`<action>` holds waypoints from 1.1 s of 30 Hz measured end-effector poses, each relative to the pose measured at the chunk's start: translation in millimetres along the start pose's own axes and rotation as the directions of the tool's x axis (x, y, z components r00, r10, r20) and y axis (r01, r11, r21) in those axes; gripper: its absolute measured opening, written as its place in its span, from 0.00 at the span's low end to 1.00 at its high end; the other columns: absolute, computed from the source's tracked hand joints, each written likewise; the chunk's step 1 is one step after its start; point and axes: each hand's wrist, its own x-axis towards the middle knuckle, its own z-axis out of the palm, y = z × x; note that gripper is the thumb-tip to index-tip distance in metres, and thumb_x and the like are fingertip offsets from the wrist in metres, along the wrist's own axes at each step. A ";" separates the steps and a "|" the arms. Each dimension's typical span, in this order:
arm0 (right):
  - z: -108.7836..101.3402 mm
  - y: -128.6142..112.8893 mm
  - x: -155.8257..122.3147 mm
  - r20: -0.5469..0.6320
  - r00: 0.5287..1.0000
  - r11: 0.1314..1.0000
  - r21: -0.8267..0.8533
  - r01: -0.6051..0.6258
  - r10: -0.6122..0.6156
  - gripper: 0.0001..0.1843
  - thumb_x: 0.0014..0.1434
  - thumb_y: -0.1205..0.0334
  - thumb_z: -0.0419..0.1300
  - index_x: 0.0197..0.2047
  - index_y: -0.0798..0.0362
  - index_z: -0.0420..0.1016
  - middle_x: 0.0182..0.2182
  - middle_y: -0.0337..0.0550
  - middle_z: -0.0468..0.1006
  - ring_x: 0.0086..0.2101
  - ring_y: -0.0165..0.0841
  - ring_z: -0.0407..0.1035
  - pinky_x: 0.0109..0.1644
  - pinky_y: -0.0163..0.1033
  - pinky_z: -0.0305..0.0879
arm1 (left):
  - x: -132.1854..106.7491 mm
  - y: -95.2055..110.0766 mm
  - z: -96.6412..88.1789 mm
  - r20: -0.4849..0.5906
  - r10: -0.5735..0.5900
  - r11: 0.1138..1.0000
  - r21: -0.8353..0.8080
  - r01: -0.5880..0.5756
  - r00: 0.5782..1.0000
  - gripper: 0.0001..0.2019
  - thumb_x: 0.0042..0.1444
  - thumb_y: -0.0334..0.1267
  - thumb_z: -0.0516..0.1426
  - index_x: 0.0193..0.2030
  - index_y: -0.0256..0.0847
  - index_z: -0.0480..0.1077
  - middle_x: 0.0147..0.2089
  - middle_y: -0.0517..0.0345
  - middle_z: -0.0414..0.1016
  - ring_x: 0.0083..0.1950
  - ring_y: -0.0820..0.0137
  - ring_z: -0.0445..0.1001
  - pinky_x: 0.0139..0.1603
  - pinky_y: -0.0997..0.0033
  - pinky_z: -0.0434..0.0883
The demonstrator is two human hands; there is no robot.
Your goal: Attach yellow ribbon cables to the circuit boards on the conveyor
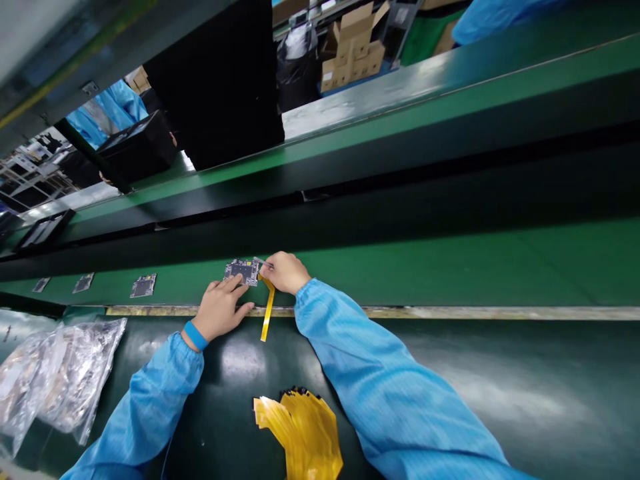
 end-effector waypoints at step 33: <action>-3.9 5.7 0.1 0.044 0.998 0.997 0.068 0.030 -0.033 0.09 0.61 0.65 0.64 0.31 0.51 0.86 0.27 0.41 0.83 0.30 0.33 0.75 0.33 0.34 0.62 | 34.2 -30.8 -17.4 0.069 0.120 0.984 0.123 -0.127 0.990 0.22 0.66 0.38 0.57 0.66 0.44 0.72 0.65 0.45 0.71 0.64 0.53 0.70 0.59 0.53 0.70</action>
